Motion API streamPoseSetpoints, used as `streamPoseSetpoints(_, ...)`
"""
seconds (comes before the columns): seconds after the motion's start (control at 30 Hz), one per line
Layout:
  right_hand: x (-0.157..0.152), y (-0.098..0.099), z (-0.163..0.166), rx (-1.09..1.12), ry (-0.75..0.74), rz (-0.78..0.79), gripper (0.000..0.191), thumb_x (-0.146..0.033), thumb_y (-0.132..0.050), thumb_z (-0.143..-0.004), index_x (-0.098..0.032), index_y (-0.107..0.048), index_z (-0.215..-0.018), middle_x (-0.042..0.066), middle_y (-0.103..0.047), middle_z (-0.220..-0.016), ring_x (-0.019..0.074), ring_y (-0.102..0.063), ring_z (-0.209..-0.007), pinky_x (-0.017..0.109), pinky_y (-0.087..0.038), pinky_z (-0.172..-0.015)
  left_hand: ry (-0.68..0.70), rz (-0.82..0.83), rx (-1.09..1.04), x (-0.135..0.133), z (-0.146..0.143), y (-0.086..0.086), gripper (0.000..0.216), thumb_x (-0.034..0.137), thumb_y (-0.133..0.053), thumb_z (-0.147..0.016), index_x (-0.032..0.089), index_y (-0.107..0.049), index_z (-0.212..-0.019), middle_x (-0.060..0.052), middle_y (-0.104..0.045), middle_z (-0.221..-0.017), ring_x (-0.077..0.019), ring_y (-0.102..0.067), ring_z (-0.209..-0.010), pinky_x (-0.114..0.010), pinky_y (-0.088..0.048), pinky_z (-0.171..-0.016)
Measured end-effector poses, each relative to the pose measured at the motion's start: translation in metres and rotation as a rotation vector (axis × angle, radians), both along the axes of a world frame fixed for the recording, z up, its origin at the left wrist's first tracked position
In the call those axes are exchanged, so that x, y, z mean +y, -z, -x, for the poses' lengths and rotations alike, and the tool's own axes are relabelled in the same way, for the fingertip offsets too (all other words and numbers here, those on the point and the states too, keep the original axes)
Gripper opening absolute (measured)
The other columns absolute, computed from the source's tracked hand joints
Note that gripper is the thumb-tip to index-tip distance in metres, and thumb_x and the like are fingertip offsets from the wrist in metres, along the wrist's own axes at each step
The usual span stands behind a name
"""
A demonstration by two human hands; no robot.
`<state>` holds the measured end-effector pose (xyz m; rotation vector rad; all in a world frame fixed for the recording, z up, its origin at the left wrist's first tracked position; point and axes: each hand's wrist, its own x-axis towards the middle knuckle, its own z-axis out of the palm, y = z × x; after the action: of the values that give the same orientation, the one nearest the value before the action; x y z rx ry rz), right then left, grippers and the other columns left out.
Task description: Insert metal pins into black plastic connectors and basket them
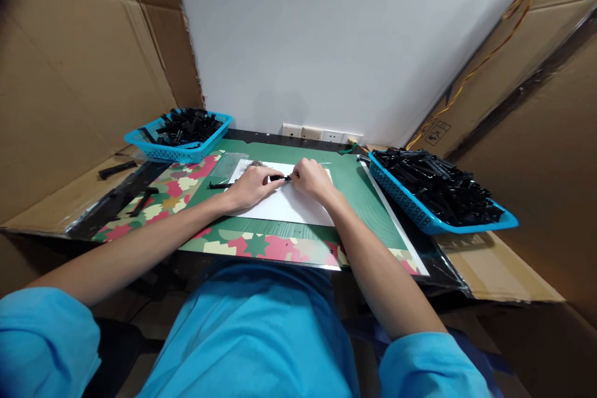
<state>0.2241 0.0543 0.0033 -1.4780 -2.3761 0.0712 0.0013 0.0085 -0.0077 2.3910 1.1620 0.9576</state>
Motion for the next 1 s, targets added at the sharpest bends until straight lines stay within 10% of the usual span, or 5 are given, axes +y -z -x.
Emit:
streamPoseSetpoints(0.57,-0.012,-0.001,0.013,-0.198,0.078,-0.073,0.026,-0.020,-0.056,-0.099,-0.014,-0.081,-0.095,0.022,-0.075,-0.095,0.0264,-0.065,-0.078,0.033,-0.026,-0.065,0.037,0.055,-0.022,0.001,0.001,-0.005,0.030,0.035,-0.060,-0.104,0.023,-0.086,-0.114,-0.006,-0.084,-0.115,-0.0271,-0.076,-0.098,-0.037,-0.053,-0.087)
streamPoseSetpoints(1.0,0.003,0.000,-0.003,0.032,-0.060,0.000,0.034,-0.027,-0.058,-0.097,-0.017,-0.073,-0.068,0.015,-0.072,-0.071,0.0175,-0.049,-0.062,0.035,-0.025,-0.062,0.011,0.063,-0.021,0.003,0.000,-0.006,0.030,0.038,-0.062,-0.103,0.023,-0.087,-0.112,-0.007,-0.085,-0.105,-0.0250,-0.074,-0.085,-0.035,-0.050,-0.078)
